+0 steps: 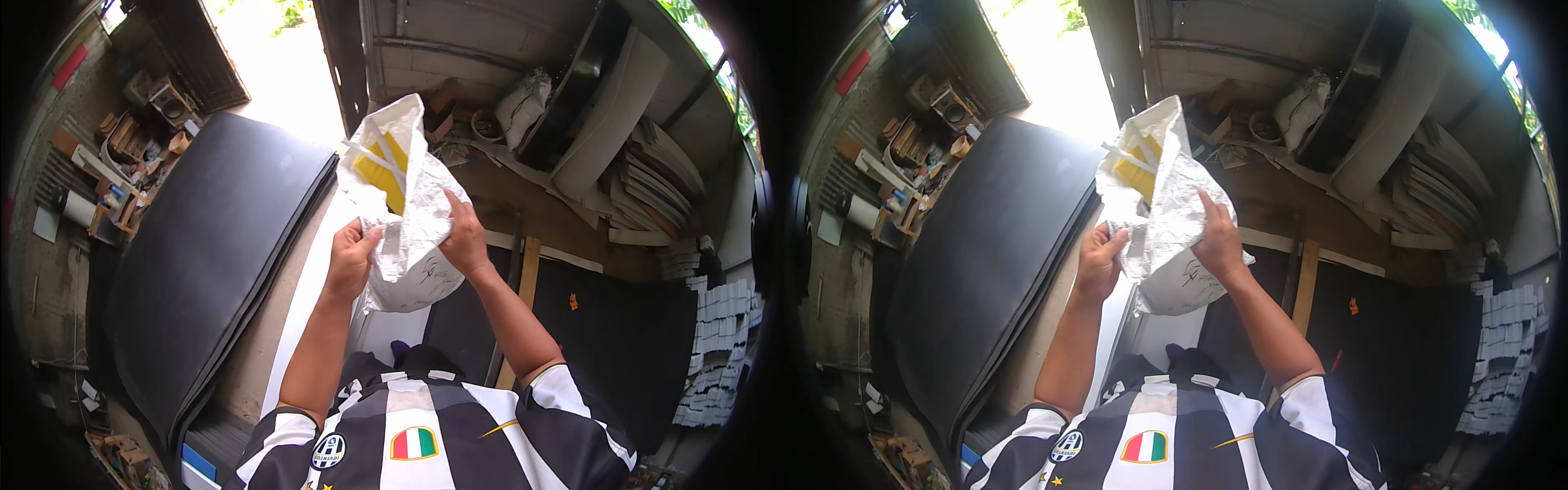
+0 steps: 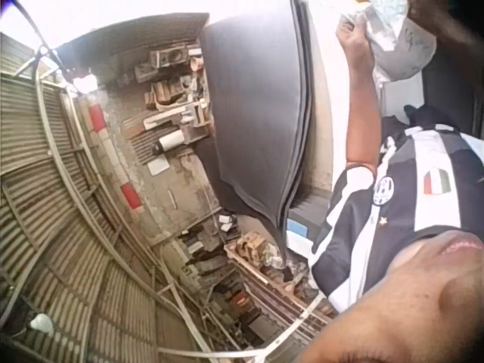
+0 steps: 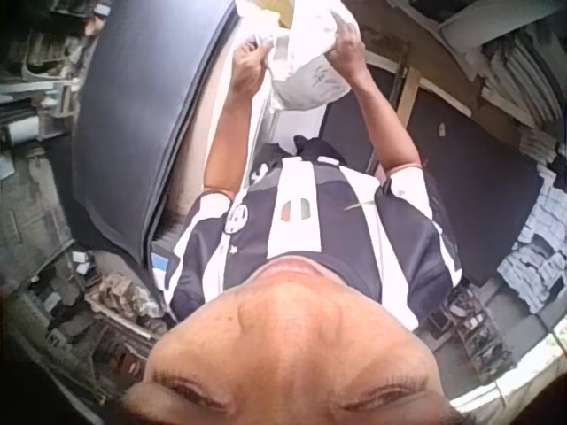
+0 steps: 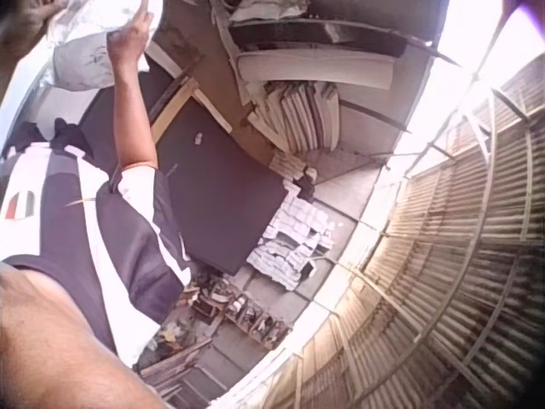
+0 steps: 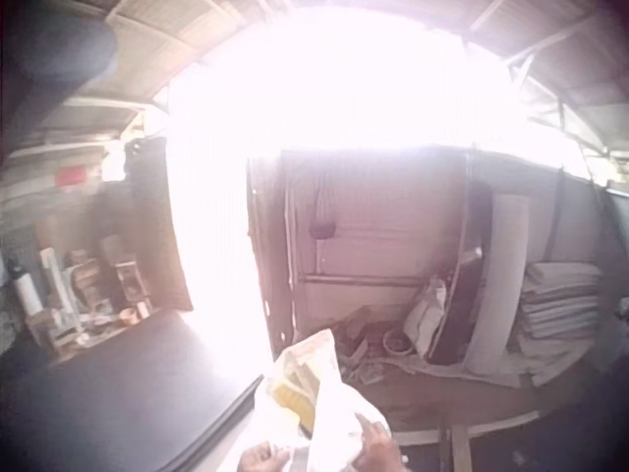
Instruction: The person cuts a white panel using a utility knife and a straightedge, then discards the offcut. They then sit on the floor and repeatedly pick up white panels, placing them on a stack of black panels.
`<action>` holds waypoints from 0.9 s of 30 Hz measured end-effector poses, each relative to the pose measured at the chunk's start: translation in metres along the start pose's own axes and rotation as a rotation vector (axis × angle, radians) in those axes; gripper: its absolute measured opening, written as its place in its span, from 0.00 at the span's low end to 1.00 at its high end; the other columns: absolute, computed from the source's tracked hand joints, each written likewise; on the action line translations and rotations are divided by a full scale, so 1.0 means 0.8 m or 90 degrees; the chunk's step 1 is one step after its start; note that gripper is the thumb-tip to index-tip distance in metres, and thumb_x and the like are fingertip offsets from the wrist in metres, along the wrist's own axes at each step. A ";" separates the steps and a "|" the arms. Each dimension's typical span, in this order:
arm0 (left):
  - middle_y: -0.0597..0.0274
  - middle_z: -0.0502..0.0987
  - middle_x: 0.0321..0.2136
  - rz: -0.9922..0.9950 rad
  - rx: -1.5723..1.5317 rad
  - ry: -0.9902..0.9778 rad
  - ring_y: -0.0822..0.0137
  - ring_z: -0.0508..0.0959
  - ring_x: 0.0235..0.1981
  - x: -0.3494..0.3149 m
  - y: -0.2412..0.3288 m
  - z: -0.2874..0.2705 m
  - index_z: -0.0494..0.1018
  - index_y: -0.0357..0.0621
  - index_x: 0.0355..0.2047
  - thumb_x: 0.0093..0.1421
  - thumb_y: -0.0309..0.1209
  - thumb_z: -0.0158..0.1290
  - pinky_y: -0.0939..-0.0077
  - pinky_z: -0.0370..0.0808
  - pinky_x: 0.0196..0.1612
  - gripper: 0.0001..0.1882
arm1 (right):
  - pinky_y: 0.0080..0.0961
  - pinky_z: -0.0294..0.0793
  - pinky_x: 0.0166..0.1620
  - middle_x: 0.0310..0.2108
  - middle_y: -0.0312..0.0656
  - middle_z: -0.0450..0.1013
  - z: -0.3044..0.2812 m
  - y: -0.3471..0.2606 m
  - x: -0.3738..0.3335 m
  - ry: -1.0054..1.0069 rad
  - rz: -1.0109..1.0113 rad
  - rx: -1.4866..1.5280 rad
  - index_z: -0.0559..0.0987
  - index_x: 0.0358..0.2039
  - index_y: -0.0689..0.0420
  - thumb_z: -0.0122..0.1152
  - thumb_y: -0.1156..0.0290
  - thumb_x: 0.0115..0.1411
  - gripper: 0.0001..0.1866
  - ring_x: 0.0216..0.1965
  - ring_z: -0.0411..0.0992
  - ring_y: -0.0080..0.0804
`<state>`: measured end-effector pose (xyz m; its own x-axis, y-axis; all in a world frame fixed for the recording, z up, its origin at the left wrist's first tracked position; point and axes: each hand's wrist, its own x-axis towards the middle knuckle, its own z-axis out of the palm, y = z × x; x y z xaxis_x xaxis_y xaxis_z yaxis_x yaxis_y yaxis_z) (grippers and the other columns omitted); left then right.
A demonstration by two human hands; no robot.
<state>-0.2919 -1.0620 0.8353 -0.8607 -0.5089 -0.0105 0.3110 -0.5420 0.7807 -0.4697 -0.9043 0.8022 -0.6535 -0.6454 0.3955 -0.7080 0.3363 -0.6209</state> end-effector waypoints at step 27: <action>0.59 0.84 0.42 -0.276 0.056 -0.197 0.73 0.82 0.42 0.525 -0.191 0.104 0.77 0.32 0.49 0.72 0.29 0.53 0.75 0.78 0.49 0.12 | 0.37 0.76 0.41 0.34 0.48 0.74 -0.026 0.344 0.223 0.215 0.239 -0.117 0.88 0.43 0.58 0.68 0.79 0.54 0.15 0.36 0.76 0.46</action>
<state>-0.7343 -1.1368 0.7638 -0.9853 -0.0233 -0.1691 -0.1224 -0.5938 0.7953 -0.7868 -0.9124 0.7161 -0.8993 -0.2115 0.3827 -0.4240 0.6360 -0.6448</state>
